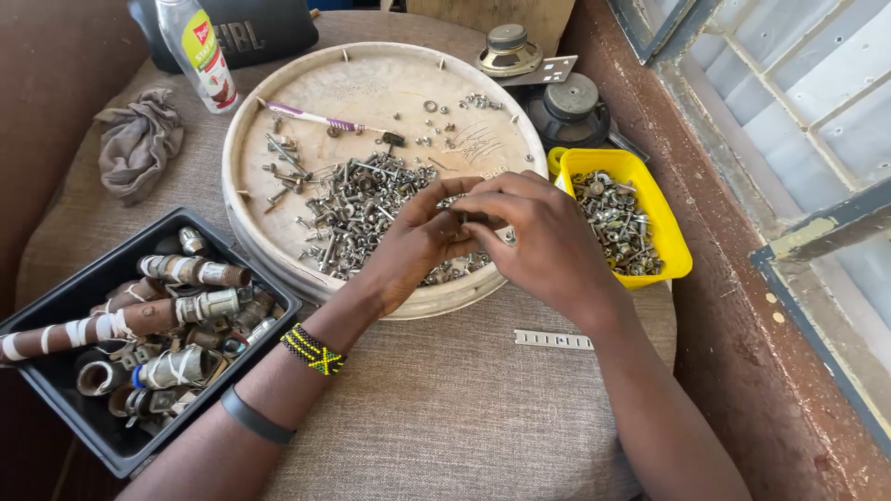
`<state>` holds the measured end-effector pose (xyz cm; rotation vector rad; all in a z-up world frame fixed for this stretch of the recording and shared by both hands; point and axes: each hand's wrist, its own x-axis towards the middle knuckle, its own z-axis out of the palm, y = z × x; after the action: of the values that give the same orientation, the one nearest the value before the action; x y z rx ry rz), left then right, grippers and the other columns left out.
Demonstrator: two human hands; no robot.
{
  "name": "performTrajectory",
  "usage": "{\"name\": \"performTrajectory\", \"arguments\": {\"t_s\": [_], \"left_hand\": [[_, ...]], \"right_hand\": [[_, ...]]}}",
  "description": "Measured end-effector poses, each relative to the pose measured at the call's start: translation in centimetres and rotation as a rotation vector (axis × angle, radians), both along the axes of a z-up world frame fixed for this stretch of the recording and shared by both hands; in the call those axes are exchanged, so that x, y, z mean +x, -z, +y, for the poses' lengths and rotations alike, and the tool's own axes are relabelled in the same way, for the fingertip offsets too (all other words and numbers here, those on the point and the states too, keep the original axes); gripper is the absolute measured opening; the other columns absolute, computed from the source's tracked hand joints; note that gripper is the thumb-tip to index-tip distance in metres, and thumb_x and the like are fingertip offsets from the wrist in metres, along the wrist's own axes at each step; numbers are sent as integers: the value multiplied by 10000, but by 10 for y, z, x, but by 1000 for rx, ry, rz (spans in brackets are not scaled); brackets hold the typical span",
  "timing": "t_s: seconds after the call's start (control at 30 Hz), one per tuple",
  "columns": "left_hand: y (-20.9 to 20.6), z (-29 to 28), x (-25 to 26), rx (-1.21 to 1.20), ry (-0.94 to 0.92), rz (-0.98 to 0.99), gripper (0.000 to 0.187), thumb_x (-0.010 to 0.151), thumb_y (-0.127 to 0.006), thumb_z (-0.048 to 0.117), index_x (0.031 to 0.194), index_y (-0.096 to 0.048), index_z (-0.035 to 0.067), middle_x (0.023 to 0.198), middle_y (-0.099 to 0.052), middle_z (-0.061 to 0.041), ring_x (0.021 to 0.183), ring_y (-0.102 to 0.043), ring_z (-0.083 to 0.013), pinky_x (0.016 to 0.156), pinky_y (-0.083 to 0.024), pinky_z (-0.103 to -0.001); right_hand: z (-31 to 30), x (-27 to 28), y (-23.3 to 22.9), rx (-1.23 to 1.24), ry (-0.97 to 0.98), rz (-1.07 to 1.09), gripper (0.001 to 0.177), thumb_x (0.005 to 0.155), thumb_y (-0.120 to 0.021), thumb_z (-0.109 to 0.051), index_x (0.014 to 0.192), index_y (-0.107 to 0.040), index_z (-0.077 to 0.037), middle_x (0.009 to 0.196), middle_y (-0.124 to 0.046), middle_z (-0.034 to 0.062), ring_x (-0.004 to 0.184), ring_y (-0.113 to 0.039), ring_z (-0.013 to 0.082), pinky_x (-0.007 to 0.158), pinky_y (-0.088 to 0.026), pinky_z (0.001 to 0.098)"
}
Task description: Sorting through a large collection of mixed screws, nails, and other small hardware on a tray and placing selected items into a yellow bin.
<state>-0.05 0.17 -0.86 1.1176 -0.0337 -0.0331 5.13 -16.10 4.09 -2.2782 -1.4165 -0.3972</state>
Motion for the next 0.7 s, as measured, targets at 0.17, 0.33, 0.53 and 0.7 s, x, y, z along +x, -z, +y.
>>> {"name": "performTrajectory", "arguments": {"t_s": [0.17, 0.33, 0.53, 0.7], "left_hand": [[18, -2, 4, -98, 4, -120, 569, 948, -390, -16, 1517, -401, -19, 1246, -656, -288, 1107, -685, -282, 1018, -575, -457], [12, -5, 4, -121, 66, -186, 599, 922, -356, -45, 1521, -347, -56, 1311, -608, -383, 1259, -616, -421, 1080, -515, -493], [13, -3, 6, -186, 34, -34, 332, 1042, -421, 58, 1369, -463, 27, 1355, -648, -321, 1235, -675, -386, 1065, -553, -420], [19, -3, 10, -144, 14, -119, 322, 1005, -520, -20, 1322, -490, 24, 1319, -676, -306, 1204, -701, -374, 1010, -596, -392]], "right_hand": [[-6, 1, -3, 80, 20, 52, 190, 873, -789, -3, 1048, -802, -79, 948, -769, 119, 795, -728, 258, 722, -596, 358], [-39, 4, -19, 122, 60, 17, 168, 919, -792, -51, 1064, -762, -132, 930, -761, 34, 785, -725, 198, 654, -553, 328], [-98, 4, -24, 157, 261, -54, 144, 945, -843, -21, 1076, -789, -50, 1039, -790, 64, 797, -714, 140, 690, -564, 268], [-138, 7, -22, 44, 560, 73, 170, 927, -863, -161, 1081, -816, -213, 643, -590, -57, 543, -248, 77, 549, -238, 265]]}}
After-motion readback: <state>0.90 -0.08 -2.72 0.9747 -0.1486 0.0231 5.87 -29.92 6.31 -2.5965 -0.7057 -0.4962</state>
